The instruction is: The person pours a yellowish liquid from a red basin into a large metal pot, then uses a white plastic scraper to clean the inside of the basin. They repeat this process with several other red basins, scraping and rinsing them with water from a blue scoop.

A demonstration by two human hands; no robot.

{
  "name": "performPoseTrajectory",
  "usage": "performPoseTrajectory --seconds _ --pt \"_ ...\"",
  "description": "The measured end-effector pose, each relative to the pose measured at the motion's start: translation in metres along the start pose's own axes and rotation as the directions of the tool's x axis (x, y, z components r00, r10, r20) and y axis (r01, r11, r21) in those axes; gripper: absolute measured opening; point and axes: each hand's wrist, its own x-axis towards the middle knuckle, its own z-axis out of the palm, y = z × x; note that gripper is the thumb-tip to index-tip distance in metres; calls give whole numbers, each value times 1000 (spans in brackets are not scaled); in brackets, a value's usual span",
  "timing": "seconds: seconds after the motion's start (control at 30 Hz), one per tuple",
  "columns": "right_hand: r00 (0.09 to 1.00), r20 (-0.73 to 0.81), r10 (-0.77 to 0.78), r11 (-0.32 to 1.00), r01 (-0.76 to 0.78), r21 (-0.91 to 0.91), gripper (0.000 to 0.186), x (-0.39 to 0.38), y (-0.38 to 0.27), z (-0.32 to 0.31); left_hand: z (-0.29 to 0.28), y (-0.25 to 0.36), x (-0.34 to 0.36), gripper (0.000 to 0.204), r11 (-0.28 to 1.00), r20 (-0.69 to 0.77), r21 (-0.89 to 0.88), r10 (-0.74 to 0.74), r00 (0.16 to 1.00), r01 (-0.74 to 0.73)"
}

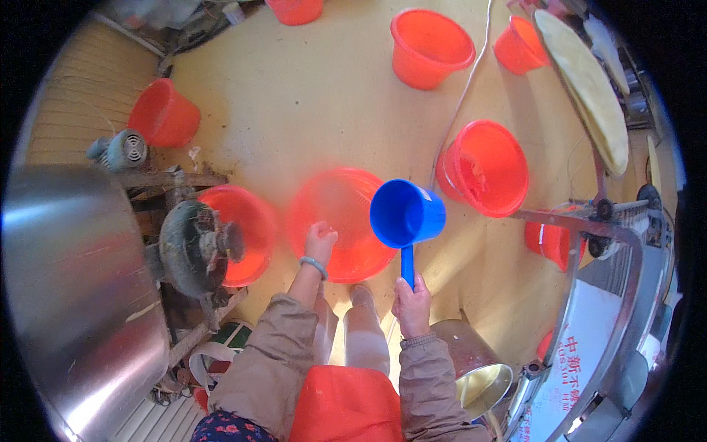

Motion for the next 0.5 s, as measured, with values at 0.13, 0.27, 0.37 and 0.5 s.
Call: performPoseTrajectory --seconds 0.13,0.27,0.37,0.5 --pt "975 198 99 945 -155 288 24 -38 -34 2 -46 50 -65 40 915 90 -338 -203 975 221" --pt "931 273 243 912 -315 263 44 -88 -47 18 -79 78 -156 38 901 179 -406 -84 980 151" --pt "929 280 243 967 -208 -149 46 -129 -29 35 -89 96 -231 38 818 382 -464 -160 910 339" --pt "891 391 229 771 78 -631 49 -189 26 57 -118 93 -323 32 538 459 -665 -251 852 517"
